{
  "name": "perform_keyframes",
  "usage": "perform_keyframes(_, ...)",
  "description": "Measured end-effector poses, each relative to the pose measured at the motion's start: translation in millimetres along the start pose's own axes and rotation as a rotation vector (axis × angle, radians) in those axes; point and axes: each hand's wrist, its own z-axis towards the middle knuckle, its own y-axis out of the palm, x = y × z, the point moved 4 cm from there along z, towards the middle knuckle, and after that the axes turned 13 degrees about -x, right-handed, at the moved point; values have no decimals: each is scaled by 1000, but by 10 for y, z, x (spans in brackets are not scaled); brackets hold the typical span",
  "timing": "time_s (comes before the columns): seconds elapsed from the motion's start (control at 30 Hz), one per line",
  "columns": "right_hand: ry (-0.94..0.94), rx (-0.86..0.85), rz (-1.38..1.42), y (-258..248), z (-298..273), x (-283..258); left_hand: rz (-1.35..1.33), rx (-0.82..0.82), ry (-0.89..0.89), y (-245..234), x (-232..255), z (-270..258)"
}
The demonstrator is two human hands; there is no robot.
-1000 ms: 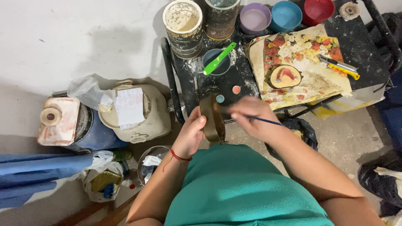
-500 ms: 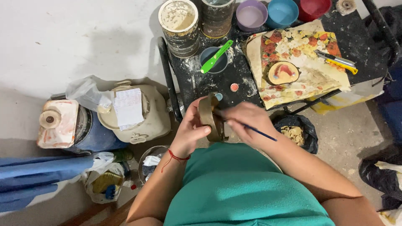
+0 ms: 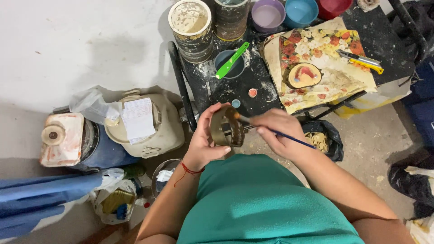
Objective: The person uses a small metal tool to carve and shape a pink material inside a circular mold. They then switch to using a fine brush to apply paint to the molded object and a separate cylindrical item, moving between a cluttered workbench and a blue cabinet.
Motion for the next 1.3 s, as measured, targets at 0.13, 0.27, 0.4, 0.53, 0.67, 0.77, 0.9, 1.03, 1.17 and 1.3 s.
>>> perform_keyframes(0.13, 147, 92, 9, 57, -158, -103, 160, -63, 36, 130, 206, 116)
perform_keyframes(0.27, 297, 385, 33, 11, -656, 225, 290, -73, 24, 100, 137, 188)
perform_keyframes(0.4, 484, 667, 70, -7, -1169, 324, 502, -148, -88, 58, -54, 398)
perform_keyframes(0.53, 808, 695, -9, 103, -1846, 334, 733, -236, -257, -28, -561, 766)
perform_keyframes(0.67, 958, 794, 37, 105, -2405, 183, 1044, -310, -153, 88, -1227, 1536)
perform_keyframes(0.77, 1051, 784, -35, -108, -2746, 27, 1183, -331, -227, 208, -1718, 2124)
perform_keyframes(0.9, 1111, 781, -147, -413, -3411, 0, 1383, -502, -707, 425, -2089, 2815)
perform_keyframes(1.03, 1198, 880, -116, -773, -4001, -71, 1469, -610, -1108, 731, -1998, 3117)
perform_keyframes(1.17, 1255, 919, -109, -1068, -4342, -77, 1347, -613, -1020, 504, -2284, 3132)
perform_keyframes(1.3, 1232, 930, -114, -1315, -4542, -3, 1352, -595, -1180, 666, -2132, 3230)
